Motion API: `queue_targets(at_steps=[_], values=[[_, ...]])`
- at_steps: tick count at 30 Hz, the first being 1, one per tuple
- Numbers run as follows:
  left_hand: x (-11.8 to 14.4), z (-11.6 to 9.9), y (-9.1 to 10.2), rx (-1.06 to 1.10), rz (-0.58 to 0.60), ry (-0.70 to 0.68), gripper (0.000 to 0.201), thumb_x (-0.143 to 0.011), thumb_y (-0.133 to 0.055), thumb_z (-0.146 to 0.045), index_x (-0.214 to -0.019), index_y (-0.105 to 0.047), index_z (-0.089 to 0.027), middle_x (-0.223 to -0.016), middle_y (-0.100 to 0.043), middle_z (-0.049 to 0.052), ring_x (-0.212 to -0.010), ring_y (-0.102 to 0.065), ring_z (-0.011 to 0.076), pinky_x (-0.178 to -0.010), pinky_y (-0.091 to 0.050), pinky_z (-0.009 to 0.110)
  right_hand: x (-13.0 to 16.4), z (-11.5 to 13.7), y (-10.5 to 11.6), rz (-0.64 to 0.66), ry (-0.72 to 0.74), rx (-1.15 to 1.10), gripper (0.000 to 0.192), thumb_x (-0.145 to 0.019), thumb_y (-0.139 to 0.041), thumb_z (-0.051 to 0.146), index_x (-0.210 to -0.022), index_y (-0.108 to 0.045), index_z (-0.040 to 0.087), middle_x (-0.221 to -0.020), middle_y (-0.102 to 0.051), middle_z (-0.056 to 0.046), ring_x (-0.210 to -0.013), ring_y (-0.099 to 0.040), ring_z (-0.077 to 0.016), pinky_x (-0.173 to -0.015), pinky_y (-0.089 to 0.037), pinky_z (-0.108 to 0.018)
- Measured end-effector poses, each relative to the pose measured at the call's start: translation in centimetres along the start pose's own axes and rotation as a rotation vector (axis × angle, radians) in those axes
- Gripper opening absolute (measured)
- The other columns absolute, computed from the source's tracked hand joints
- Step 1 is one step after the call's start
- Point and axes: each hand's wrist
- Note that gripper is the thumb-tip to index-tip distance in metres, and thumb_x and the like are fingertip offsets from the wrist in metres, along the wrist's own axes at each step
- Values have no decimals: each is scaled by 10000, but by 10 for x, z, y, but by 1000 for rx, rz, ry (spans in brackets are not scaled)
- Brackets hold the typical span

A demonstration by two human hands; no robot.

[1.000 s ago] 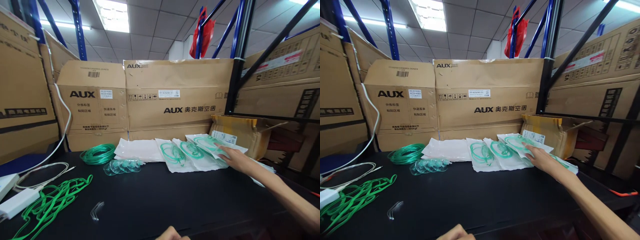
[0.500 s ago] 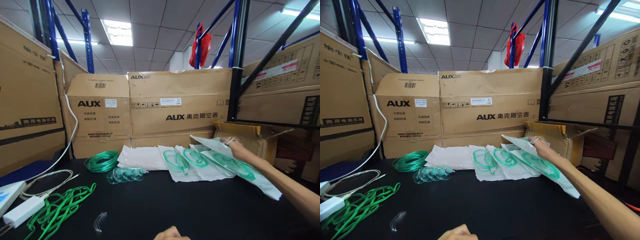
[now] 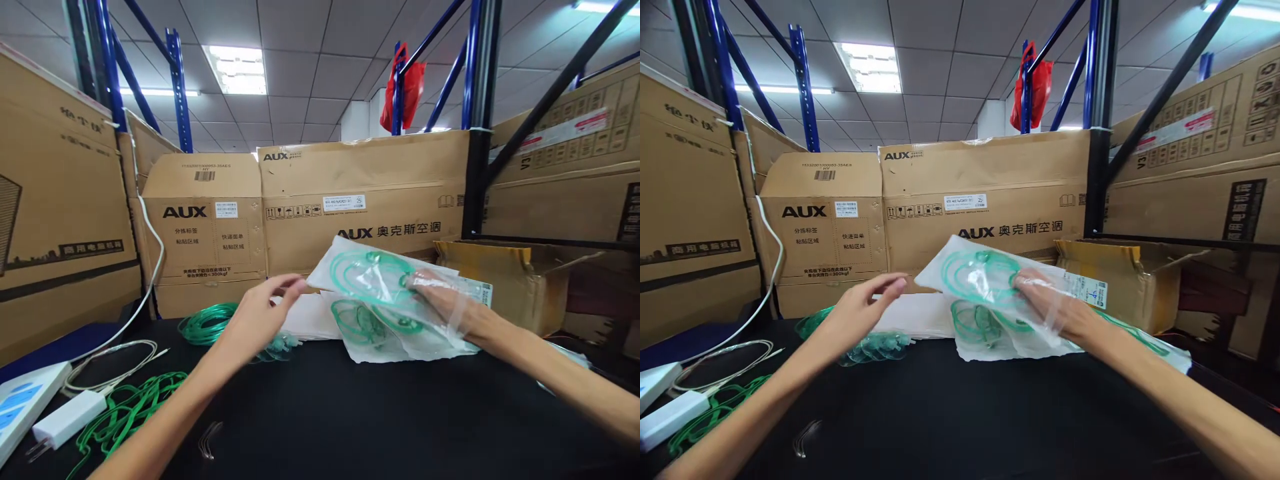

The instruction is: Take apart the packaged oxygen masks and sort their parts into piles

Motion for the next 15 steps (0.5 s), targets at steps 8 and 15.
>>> queue_targets(at_steps=[8,15], values=[[-44,54,-14,103,179,159,647,-801,-609,-757,-834,-775,-133,-782,-737,75,-688,-635,235,-575,-457,282,-8,61,-11,99,384,15,284,-953,-399,72,-962,-636,227,-987,-676,-101,-968,-627,-252,-866,-566,-389],[-58,90,18,22,82,263,581,-896,-582,-666,-946,-748,-111,-837,-733,62,-672,-644,194,-560,-462,264,0,38,-3,39,335,46,340,-957,-283,36,-909,-564,220,-909,-633,-116,-843,-575,-254,-753,-524,-387]])
Point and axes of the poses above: each hand's wrist, its own x-axis away from the middle knuckle, its own y-axis out of the back of the hand, z = x × y
